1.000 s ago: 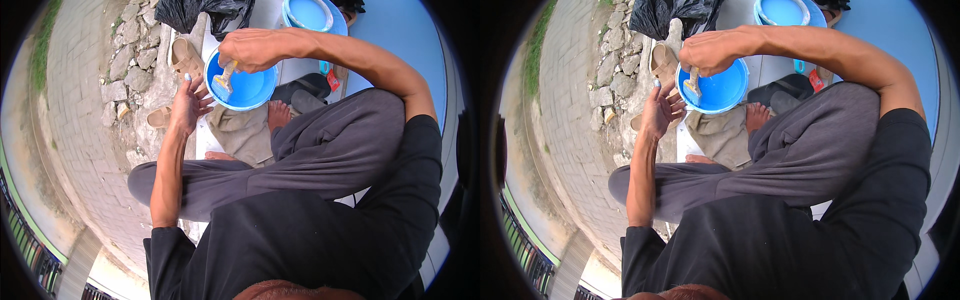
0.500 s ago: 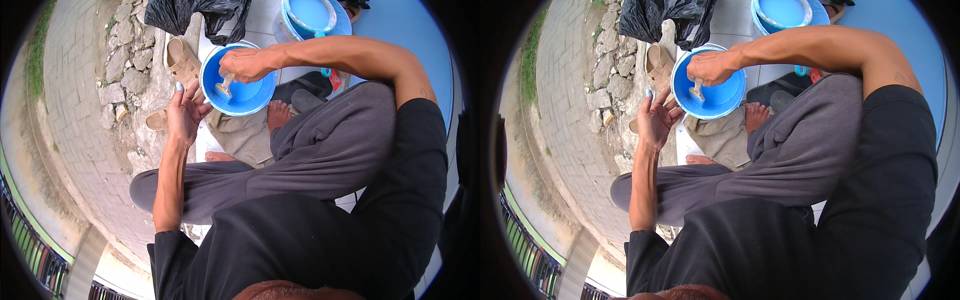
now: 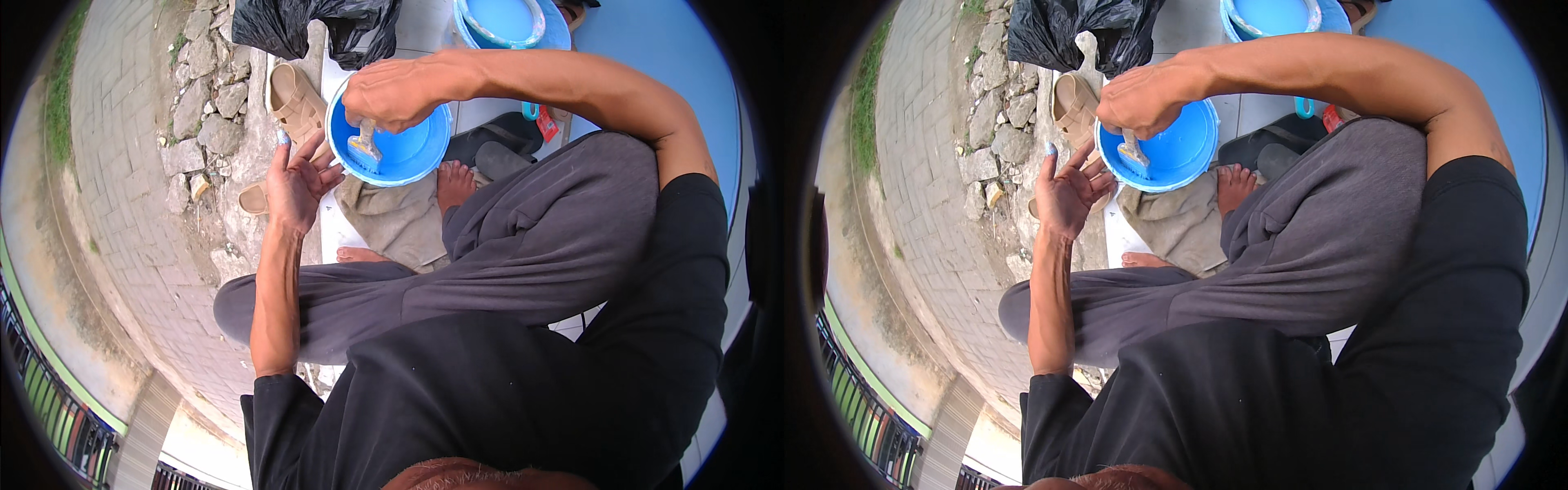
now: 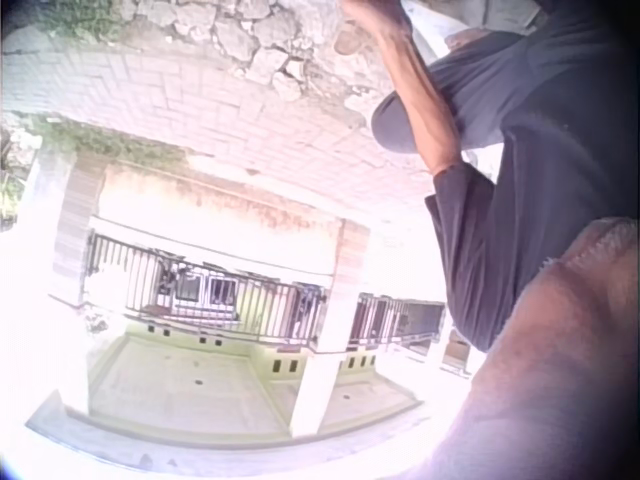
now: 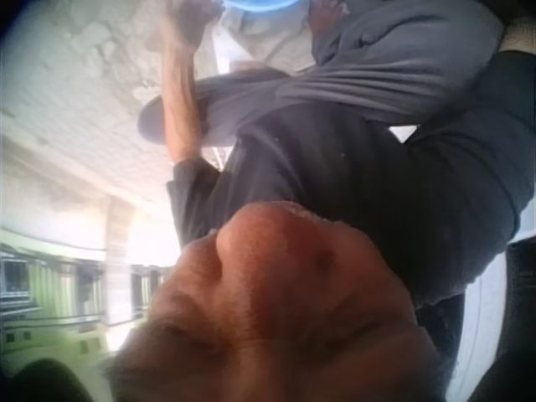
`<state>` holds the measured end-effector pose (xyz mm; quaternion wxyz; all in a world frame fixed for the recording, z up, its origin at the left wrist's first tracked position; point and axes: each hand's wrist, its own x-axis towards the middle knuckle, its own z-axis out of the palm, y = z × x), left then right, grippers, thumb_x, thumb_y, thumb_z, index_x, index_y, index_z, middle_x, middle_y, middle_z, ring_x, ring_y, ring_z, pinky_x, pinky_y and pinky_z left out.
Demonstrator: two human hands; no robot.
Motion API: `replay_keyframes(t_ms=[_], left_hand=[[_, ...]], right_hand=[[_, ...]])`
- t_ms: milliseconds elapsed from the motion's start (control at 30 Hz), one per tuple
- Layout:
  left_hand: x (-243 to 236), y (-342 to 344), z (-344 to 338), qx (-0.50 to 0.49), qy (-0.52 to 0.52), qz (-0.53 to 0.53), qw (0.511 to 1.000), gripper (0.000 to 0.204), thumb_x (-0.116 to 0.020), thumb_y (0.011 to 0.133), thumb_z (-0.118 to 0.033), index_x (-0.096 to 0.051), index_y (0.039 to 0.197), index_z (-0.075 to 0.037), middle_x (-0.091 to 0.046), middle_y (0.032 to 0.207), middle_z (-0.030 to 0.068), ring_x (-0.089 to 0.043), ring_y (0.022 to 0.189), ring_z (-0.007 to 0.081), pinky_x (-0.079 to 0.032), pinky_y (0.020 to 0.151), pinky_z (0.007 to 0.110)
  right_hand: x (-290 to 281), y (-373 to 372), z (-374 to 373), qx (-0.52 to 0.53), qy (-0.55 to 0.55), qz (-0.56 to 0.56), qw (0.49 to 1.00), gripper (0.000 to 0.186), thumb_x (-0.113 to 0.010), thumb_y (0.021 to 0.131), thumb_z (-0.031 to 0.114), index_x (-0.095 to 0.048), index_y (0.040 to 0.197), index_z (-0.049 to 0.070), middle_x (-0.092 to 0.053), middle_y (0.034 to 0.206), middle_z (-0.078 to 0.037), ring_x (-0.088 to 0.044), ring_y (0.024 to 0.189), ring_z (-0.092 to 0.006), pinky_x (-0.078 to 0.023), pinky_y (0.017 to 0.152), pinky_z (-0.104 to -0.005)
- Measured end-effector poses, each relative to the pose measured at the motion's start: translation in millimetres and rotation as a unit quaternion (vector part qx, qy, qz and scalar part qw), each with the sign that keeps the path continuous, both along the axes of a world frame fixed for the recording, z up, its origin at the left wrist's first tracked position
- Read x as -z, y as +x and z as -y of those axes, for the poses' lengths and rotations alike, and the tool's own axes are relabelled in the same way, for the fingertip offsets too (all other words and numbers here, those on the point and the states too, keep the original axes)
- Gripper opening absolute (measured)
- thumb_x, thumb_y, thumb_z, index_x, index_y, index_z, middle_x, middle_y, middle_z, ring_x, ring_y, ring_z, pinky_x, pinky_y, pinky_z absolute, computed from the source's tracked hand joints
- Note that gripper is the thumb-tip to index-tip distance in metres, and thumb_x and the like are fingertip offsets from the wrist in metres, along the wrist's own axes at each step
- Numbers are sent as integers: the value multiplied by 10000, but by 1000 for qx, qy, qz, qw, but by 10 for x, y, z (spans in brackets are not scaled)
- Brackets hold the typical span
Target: The person mixes blue paint in a bucket using a paintbrush, occasionally pouring more liquid from another container into the bucket.
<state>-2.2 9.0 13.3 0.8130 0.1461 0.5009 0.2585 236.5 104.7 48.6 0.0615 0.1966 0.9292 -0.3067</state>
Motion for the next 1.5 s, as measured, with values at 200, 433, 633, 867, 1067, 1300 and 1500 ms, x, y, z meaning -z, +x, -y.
replay_keyframes(t_ms=[200, 433, 633, 867, 1067, 1300, 1500], left_hand=[[49, -30, 43, 2, 12, 0, 1000, 809, -267, 975, -655, -382, 1491, -42, -628, 1265, 154, -658, 955, 227, -450, 950, 366], [34, -18, -26, 35, 22, -38, 998, 748, -299, 1001, -613, -414, 1476, -47, -645, 1244, 149, -665, 947, 218, -473, 915, 351], [96, 37, -44, 116, 97, -211, 966, 753, -315, 1009, -622, -465, 1455, -35, -614, 1317, 186, -626, 1113, 266, -417, 1010, 395], [29, 5, -103, 120, 99, -203, 967, 785, -292, 1007, -639, -449, 1465, -22, -571, 1371, 219, -577, 1220, 310, -391, 1042, 429], [74, -74, -109, 109, 114, -225, 962, 802, -277, 997, -660, -486, 1444, -28, -496, 1454, 222, -529, 1291, 334, -366, 1075, 443], [-11, -237, -182, 65, 138, -224, 963, 718, -271, 1023, -591, -536, 1409, -47, -544, 1421, 172, -560, 1238, 265, -369, 1064, 419], [-81, -322, -217, 43, 148, -236, 959, 704, -232, 1033, -558, -550, 1396, -44, -556, 1412, 161, -530, 1269, 267, -356, 1078, 422]], right_hand=[[521, 11, 241, 30, -34, -28, 999, 188, -686, 673, 30, -624, 830, -52, -613, 819, -203, -624, 824, -419, -477, 686, -493], [580, -16, 237, 58, 66, -55, 995, 135, -640, 717, 78, -627, 791, -34, -650, 809, -225, -650, 806, -395, -508, 688, -477], [301, 4, 76, 16, 127, -1, 992, 186, -598, 801, 143, -652, 789, -35, -672, 795, -223, -676, 825, -375, -539, 745, -440], [592, 294, 205, 11, 141, 20, 990, 131, -562, 848, 85, -617, 789, -19, -635, 768, -190, -644, 807, -358, -516, 771, -428], [559, 299, 241, 25, 110, 63, 992, 150, -632, 802, 111, -674, 825, -32, -661, 755, -232, -665, 755, -400, -530, 699, -470], [22, 207, 236, 84, 67, 127, 986, 237, -695, 798, 125, -721, 963, -42, -674, 773, -260, -677, 736, -412, -545, 697, -465], [-108, 160, 159, 103, 81, 138, 982, 219, -672, 840, 116, -722, 979, -45, -673, 751, -244, -676, 702, -384, -543, 682, -439]])
